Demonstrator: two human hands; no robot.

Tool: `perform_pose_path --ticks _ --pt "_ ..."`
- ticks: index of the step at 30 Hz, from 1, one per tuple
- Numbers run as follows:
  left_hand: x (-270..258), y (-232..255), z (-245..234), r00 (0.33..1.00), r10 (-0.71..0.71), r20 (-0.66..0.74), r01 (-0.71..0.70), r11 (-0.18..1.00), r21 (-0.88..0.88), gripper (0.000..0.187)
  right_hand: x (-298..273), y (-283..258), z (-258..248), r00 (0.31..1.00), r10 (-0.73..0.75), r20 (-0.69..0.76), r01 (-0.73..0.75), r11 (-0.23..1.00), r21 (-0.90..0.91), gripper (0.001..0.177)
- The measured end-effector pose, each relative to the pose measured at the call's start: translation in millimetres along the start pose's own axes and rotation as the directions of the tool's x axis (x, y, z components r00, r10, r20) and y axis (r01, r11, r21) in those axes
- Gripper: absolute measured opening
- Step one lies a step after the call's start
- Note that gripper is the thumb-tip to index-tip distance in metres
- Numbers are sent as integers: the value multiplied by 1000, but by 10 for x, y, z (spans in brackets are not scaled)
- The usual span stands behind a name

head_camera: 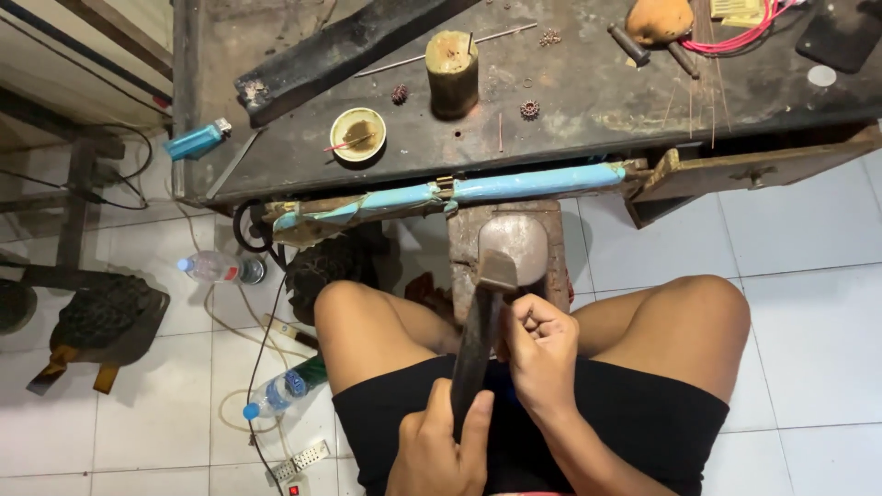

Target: Hammering a small metal wire on a jeweler's block to flatten or shape it.

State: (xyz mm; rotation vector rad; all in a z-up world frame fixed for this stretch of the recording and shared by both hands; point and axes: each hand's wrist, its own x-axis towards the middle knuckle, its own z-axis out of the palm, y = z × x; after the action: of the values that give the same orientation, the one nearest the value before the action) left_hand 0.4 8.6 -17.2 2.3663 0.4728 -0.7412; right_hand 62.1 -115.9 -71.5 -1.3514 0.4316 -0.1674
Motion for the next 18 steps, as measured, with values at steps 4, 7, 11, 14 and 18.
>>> perform_pose_path --ticks 4,7,11,14,18 --pt "-159 171 -98 987 -155 -46 154 987 -38 35 7 -37 1 999 -43 -4 43 998 -40 38" --pt "-62 51 -18 991 -128 -30 127 992 -8 38 -3 -4 -10 999 -44 19 45 999 -30 39" --pt "-69 121 -128 997 -70 -16 70 997 -18 34 -10 -54 2 999 -45 15 45 998 -33 46" --pt "-199 296 -158 971 -236 -34 235 972 -13 31 -5 -8 -4 999 -36 14 35 999 20 40" --pt "15 -48 30 998 61 -34 -62 998 -5 34 -32 -105 17 1000 -13 5 13 996 -91 55"
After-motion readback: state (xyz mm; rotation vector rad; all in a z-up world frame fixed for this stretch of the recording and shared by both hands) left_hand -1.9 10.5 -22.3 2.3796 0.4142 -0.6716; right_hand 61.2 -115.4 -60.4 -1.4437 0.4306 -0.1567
